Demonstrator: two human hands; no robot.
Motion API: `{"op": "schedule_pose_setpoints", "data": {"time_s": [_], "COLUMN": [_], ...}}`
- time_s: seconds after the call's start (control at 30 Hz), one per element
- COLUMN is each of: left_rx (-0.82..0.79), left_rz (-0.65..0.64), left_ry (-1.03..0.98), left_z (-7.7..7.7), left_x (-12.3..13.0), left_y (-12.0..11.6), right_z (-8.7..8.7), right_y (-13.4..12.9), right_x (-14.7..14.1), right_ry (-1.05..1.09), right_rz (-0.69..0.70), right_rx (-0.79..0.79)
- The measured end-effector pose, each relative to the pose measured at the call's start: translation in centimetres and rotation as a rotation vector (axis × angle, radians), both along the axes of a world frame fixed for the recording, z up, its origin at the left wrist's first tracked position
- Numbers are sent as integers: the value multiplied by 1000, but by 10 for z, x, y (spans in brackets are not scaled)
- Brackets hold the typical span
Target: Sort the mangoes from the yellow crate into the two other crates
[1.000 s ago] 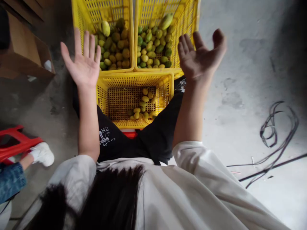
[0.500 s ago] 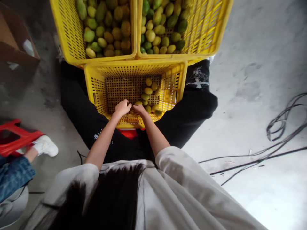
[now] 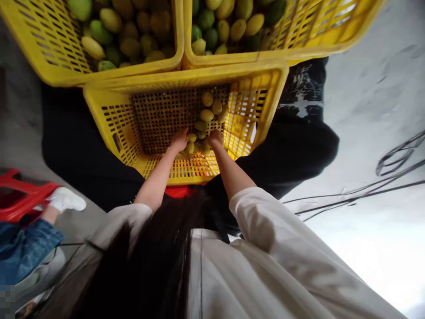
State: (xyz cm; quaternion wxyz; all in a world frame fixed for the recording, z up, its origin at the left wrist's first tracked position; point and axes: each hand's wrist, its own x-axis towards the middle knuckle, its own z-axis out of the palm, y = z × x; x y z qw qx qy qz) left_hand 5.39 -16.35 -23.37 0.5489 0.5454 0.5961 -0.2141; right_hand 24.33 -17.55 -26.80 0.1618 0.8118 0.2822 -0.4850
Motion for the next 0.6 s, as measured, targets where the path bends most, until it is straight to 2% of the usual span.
{"op": "schedule_pose_setpoints", "data": {"time_s": [0.07, 0.17, 0.27, 0.33, 0.43, 0.6], "left_rx": [-51, -109, -112, -93, -67, -67], "left_rz": [-24, -86, -125, -103, 26, 382], "left_ry": [30, 98, 110, 109, 100, 29], "left_z": [-11, -19, -23, -25, -26, -28], "left_x": [17, 31, 29, 24, 16, 6], "left_y": [-1, 1, 3, 2, -4, -16], "right_z": [1, -1, -7, -10, -9, 6], "right_y": [-7, -13, -12, -9, -3, -2], "right_x": [0, -1, -10, -18, -29, -35], "right_ry": [-6, 8, 79, 110, 95, 99], "right_rz": [-6, -3, -1, -13, -69, -236], "right_rx": [-71, -49, 10, 20, -8, -1]}}
